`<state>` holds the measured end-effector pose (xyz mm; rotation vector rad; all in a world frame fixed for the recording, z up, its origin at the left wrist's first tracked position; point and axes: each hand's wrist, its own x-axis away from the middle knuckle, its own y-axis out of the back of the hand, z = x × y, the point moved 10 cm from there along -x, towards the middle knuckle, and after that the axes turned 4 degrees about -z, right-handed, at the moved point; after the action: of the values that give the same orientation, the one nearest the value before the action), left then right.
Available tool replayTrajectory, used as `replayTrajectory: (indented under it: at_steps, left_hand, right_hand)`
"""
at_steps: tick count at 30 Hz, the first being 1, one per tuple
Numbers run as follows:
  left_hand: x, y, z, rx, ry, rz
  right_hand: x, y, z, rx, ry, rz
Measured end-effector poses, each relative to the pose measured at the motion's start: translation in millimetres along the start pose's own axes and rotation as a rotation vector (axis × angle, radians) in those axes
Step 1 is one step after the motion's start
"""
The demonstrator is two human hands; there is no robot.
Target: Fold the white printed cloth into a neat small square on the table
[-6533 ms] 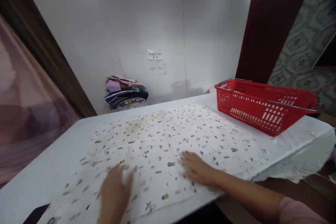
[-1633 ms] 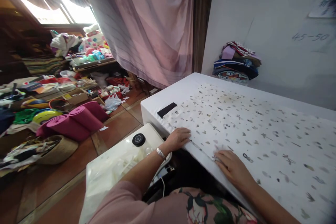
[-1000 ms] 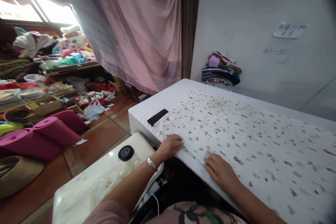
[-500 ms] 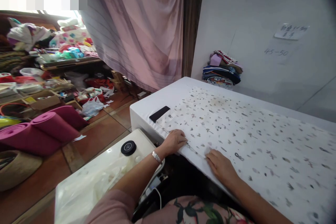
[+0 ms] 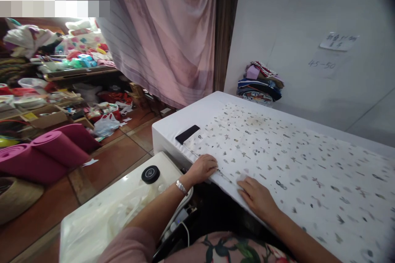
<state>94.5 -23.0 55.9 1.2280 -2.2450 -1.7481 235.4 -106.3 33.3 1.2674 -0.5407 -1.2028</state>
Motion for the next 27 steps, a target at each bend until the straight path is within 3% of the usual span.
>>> replayTrajectory:
  at_steps: [13, 18, 27]
  left_hand:
    - [13.8, 32.4, 60.4, -0.308, 0.192, -0.002]
    - [15.8, 33.9, 61.5, -0.370, 0.157, 0.020]
    - [29.4, 44.8, 65.3, -0.353, 0.158, -0.040]
  right_hand:
    - [2.0, -7.4, -3.2, 0.065, 0.014, -0.043]
    - [1.3, -8.7, -3.6, 0.056, 0.012, -0.069]
    - [-2.5, -6.2, -4.4, -0.046, -0.054, -0.054]
